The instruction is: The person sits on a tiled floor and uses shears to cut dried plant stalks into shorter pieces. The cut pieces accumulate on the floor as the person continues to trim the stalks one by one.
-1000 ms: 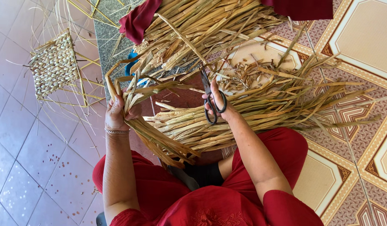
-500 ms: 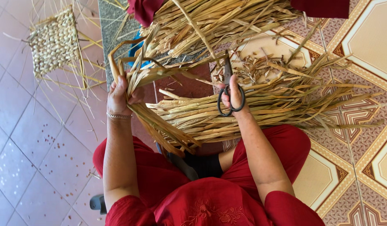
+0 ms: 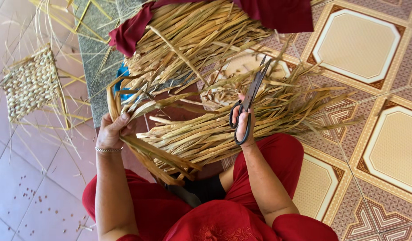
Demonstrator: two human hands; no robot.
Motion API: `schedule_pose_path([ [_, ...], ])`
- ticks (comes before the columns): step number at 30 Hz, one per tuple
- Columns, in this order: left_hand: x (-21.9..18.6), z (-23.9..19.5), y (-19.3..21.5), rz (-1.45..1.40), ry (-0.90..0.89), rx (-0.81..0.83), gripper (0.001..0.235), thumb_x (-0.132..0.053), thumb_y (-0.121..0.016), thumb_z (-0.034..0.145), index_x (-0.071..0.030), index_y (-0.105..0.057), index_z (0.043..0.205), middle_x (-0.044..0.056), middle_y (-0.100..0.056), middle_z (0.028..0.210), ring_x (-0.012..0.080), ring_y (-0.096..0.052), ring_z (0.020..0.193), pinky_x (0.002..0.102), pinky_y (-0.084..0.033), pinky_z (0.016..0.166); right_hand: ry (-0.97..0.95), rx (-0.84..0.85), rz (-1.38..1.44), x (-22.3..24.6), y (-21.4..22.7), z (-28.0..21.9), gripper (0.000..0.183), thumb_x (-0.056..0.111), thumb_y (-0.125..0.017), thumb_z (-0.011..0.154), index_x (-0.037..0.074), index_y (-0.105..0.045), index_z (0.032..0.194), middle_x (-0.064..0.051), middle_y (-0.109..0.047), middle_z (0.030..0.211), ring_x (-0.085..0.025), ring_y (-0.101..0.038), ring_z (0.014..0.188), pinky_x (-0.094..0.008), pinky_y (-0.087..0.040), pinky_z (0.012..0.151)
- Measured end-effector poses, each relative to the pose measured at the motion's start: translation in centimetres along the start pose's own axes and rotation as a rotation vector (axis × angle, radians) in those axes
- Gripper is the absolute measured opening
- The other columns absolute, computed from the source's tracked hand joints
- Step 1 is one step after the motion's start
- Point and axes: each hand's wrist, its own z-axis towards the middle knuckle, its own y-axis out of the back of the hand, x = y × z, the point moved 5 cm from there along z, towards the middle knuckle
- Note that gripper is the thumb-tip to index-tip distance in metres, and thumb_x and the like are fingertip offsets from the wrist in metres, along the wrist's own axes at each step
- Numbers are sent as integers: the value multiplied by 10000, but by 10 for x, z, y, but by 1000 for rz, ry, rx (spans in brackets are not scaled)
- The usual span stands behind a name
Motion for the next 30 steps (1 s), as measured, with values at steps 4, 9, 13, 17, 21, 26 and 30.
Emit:
schedule_pose_path([
  [4, 0, -1, 2, -39, -3, 13, 253, -204, -773, 953, -18, -695, 1105, 63, -596, 752, 95, -446, 538, 234, -352, 489, -48, 15, -1, 3, 6, 11, 876, 743, -451, 1024, 26, -442, 1527, 1, -502, 809, -55, -449, 656, -224, -387, 593],
  [9, 2, -5, 12, -49, -23, 0, 246, -198, -755, 984, -11, -700, 1135, 86, -620, 784, 92, -437, 539, 237, -348, 502, -61, 27, -60, 8, 12, 11, 783, 708, -401, 1054, 27, -526, 1419, 20, -479, 716, -48, -416, 544, -218, -354, 499],
  [13, 3, -5, 15, -67, -39, 12, 232, -203, -747, 995, -21, -698, 1129, 94, -625, 785, 93, -438, 527, 234, -346, 491, -123, -12, -85, 5, 17, 8, 741, 677, -358, 1075, 8, -582, 1299, 30, -466, 649, -47, -382, 477, -217, -321, 441],
  [17, -1, -3, 8, -57, -20, -41, 269, -221, -746, 992, -28, -670, 1164, 101, -633, 805, 95, -450, 519, 234, -359, 490, -242, -145, 21, -9, 27, 7, 734, 659, -351, 1073, -13, -604, 1226, 21, -470, 603, -56, -369, 432, -229, -298, 399],
  [21, -12, -2, -11, 24, -8, -130, 334, -172, -763, 963, 10, -617, 1203, 87, -643, 876, 91, -486, 554, 238, -390, 502, -361, -220, 85, -30, 43, 9, 706, 659, -381, 1056, 4, -603, 1202, 16, -464, 587, -75, -382, 421, -247, -304, 381],
  [26, -40, -3, -43, 170, -66, -140, 527, -4, -747, 809, -32, -625, 1320, 13, -622, 921, 61, -520, 598, 202, -407, 485, -513, -238, 150, -62, 56, 5, 713, 709, -435, 1015, 34, -608, 1166, 20, -452, 578, -88, -385, 425, -248, -285, 383],
  [30, -73, -7, -59, 194, -124, -160, 192, -48, -718, 955, 22, -638, 1115, 46, -617, 845, 98, -515, 571, 242, -413, 486, -572, -214, 128, -68, 63, 2, 725, 733, -442, 1008, 54, -615, 1193, 23, -451, 602, -87, -378, 444, -248, -272, 396],
])
